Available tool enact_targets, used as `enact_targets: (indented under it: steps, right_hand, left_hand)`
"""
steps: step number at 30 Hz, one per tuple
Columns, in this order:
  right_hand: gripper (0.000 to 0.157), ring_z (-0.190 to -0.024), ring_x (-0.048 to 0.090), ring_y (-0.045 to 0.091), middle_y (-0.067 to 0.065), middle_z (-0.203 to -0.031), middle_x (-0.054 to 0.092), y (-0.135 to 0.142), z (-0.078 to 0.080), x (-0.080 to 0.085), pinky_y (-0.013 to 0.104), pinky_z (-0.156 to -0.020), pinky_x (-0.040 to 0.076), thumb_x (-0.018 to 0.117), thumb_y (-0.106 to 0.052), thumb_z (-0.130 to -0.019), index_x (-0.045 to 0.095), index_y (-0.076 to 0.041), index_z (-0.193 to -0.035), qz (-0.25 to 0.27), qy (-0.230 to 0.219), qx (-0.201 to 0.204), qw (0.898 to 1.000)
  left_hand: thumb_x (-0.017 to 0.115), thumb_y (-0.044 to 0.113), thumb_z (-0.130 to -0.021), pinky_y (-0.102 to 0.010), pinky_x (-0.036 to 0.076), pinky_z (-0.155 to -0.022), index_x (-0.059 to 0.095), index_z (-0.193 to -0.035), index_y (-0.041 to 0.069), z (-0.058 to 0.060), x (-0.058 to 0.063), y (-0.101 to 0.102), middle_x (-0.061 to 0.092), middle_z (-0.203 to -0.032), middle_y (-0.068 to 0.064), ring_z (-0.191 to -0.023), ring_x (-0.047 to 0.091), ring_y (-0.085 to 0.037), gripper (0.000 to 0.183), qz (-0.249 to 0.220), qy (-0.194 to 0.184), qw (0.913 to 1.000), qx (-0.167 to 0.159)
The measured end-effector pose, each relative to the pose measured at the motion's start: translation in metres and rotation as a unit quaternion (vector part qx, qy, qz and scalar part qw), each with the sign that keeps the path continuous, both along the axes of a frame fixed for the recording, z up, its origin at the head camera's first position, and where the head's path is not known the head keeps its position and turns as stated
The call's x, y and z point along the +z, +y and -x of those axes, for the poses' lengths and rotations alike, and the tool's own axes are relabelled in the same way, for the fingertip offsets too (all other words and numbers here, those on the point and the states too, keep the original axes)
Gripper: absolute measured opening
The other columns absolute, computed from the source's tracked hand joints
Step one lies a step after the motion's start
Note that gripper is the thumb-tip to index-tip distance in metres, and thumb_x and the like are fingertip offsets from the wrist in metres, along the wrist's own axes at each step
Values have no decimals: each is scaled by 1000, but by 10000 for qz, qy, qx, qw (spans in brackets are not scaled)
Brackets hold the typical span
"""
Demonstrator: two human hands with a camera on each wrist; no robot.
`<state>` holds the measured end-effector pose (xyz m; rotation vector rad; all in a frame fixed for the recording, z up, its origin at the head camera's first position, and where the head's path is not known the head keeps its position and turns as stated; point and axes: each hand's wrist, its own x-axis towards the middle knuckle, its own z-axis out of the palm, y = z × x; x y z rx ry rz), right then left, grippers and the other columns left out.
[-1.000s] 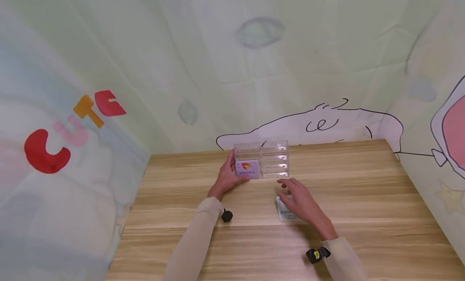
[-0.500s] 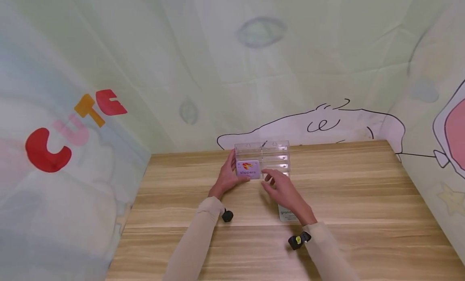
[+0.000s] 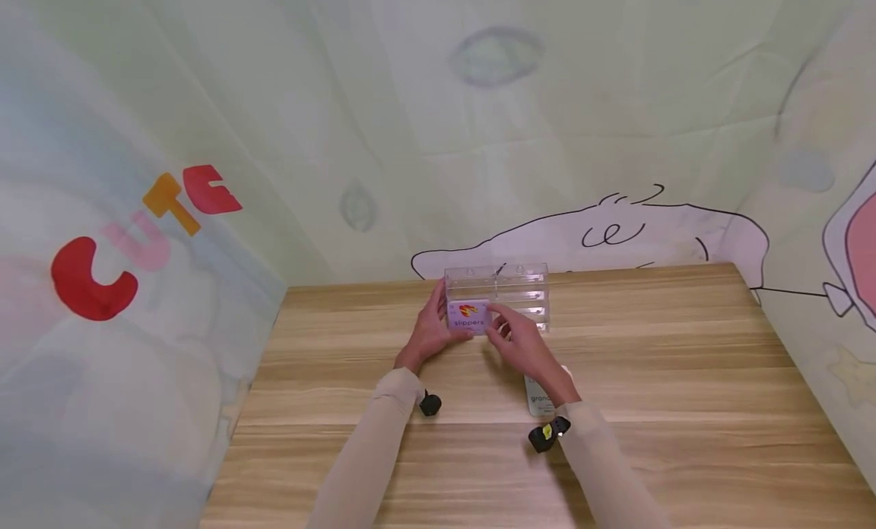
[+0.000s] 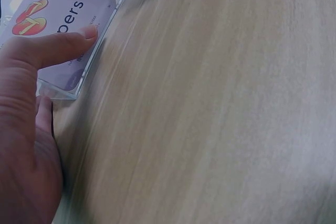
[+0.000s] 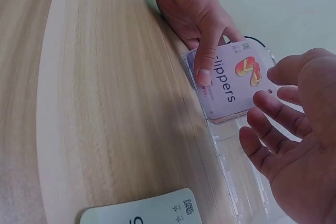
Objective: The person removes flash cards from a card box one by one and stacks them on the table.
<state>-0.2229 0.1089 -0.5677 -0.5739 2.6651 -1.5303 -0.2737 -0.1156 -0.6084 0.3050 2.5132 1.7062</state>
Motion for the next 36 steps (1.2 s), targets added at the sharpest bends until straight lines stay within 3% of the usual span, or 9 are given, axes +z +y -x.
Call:
enact_targets:
  steps: [20,27,36]
  right_hand:
    - [47,-93,66,26,13,-106,69,-1,4,-6,40,-82,59,66,-10,-102,53,-3,-147,-18,-339,-185,9993]
    - [44,-90,65,25,13,-105,68,-4,5,-8,37,-80,58,67,-7,-100,56,-1,-143,142,-198,-194,9995]
    - [37,-90,65,28,21,-120,64,-8,4,-6,35,-75,59,69,-5,-98,61,3,-134,208,261,-347,9988]
  left_hand:
    - [95,7,-74,-30,32,-122,16,-167,20,-2,5,2,30,-169,-5,-151,34,-21,123,55,1,10000,-32]
    - [95,5,-73,-32,32,-122,16,-167,19,-2,3,0,30,-168,-6,-151,35,-23,123,18,31,10000,-22]
    - [94,7,-74,-31,32,-122,15,-167,23,-4,4,0,30,-169,-2,-151,35,-20,123,77,-59,9999,34]
